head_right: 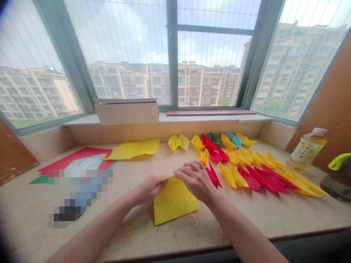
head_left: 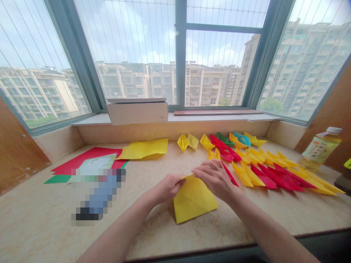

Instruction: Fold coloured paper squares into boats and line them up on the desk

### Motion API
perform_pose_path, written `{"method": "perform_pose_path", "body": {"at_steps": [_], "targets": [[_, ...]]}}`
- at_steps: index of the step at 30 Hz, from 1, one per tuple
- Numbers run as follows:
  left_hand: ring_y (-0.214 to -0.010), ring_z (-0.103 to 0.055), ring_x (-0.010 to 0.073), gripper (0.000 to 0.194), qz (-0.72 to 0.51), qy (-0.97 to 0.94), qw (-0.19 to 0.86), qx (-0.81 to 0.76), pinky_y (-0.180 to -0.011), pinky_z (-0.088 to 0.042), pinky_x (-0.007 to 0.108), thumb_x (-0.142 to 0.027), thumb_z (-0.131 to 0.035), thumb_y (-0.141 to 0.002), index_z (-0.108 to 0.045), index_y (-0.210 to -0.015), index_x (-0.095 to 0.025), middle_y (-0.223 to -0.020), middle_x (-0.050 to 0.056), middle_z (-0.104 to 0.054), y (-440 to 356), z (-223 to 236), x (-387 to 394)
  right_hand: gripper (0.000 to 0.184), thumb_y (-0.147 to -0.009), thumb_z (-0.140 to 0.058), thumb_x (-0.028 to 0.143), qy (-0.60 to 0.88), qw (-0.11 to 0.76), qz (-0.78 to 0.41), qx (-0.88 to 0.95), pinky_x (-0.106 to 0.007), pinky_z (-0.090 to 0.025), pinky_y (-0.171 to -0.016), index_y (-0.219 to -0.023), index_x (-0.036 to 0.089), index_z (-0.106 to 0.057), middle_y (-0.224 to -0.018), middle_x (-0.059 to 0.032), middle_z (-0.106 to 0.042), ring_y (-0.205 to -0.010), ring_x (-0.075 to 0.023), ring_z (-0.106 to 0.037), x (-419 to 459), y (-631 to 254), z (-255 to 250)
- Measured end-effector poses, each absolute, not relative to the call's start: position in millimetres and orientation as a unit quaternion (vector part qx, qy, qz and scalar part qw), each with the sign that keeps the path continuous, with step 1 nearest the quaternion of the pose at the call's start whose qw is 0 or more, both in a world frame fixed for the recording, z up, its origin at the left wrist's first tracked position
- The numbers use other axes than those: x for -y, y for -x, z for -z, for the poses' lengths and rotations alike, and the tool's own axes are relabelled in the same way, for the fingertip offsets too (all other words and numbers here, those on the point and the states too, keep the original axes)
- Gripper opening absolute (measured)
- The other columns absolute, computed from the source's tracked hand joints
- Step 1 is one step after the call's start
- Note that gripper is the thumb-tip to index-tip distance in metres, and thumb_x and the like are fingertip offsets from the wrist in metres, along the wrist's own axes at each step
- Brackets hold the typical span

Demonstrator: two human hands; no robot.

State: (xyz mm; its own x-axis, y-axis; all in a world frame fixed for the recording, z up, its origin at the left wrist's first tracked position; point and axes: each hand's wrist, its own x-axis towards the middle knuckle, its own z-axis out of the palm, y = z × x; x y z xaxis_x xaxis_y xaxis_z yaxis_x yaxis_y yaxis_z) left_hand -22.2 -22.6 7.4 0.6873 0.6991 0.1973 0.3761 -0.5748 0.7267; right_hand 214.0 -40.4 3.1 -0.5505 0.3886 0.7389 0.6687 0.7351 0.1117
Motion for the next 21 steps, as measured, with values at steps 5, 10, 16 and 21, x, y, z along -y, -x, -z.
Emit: {"method": "perform_pose_path", "body": {"at_steps": [5,10,16,21], "targets": [[-0.085,-0.068,0.0239,0.037,-0.432,-0.677,0.497,-0.331,-0.076,-0.052,0.032,-0.045,-0.052,-0.095,-0.069,-0.101,-0.013,-0.097,0.009,-0.074,22,-10,15,0.04,-0.095,-0.056,0.013,0.26,0.39,0.2,0.86,-0.047,-0.036,-0.111,-0.133,0.025,-0.059,-0.15,-0.0105,-0.048,-0.138,-0.0269,-0.044,47,-208,-6],[-0.1,-0.069,0.0252,0.041,-0.543,-0.502,0.611,-0.282,-0.089,-0.054,0.035,-0.043,-0.062,-0.091,-0.063,-0.121,-0.014,-0.115,0.013,-0.072,19,-13,18,0.056,-0.092,-0.065,0.051,0.224,0.303,0.145,0.915,-0.05,-0.033,-0.115,-0.139,0.024,-0.053,-0.152,-0.0116,-0.047,-0.14,-0.0281,-0.043,44,-208,-5],[-0.113,-0.065,0.0267,0.044,-0.468,-0.483,0.696,-0.252,-0.094,-0.053,0.037,-0.033,-0.065,-0.091,-0.057,-0.131,-0.016,-0.125,0.014,-0.068,12,-5,25,0.016,-0.097,-0.063,0.031,0.249,0.382,0.137,0.879,-0.049,-0.036,-0.108,-0.111,0.026,-0.066,-0.128,-0.0066,-0.068,-0.12,-0.0249,-0.06,41,-210,-3],[-0.101,-0.069,0.0269,0.039,-0.422,-0.546,0.677,-0.256,-0.09,-0.054,0.043,-0.039,-0.057,-0.096,-0.056,-0.127,-0.015,-0.125,0.017,-0.065,9,-4,30,0.011,-0.099,-0.059,0.027,0.289,0.485,0.057,0.823,-0.039,-0.045,-0.086,-0.092,0.023,-0.068,-0.092,-0.0036,-0.076,-0.088,-0.0206,-0.067,41,-207,-1]]}}
